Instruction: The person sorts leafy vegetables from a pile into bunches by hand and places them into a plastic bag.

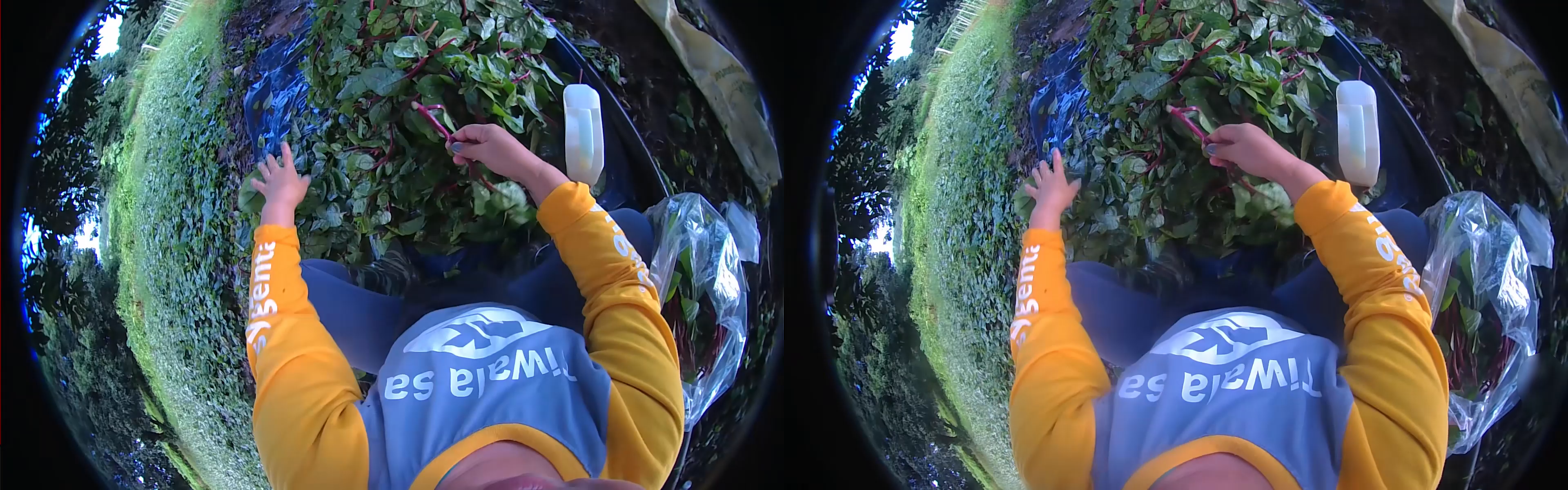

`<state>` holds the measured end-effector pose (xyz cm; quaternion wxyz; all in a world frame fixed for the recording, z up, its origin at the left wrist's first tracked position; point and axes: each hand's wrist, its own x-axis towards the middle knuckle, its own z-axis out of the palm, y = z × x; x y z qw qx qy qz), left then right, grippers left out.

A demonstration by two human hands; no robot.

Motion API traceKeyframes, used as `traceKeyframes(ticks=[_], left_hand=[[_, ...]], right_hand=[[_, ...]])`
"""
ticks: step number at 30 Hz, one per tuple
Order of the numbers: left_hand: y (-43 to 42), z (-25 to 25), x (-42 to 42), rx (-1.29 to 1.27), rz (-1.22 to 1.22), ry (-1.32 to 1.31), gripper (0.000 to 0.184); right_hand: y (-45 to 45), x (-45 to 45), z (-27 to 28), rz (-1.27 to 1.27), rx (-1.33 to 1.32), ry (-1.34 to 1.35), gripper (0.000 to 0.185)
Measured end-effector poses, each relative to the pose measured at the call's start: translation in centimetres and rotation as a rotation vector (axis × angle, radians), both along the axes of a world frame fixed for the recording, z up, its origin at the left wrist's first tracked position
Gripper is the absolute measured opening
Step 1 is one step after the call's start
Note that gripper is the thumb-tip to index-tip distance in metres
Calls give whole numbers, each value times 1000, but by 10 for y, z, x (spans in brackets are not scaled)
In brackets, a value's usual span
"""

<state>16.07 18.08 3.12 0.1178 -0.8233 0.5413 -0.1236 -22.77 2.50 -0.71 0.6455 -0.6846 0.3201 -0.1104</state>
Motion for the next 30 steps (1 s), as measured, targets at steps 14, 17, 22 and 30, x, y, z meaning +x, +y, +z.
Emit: traceKeyframes(ticks=[14,17,22,30], left_hand=[[-26,-69,-204,-249,-183,1438,34],[-10,-82,-184,-207,-302,1323,34],[-7,-42,-170,-644,-580,501,29],[-1,-51,-235,-647,-678,776,33]], right_hand=[[14,-2,24,-215,-844,308,17],[19,-1,34,-217,-1325,-24,18],[20,4,-16,72,-888,221,22],[14,14,-29,-258,334,-9,24]])
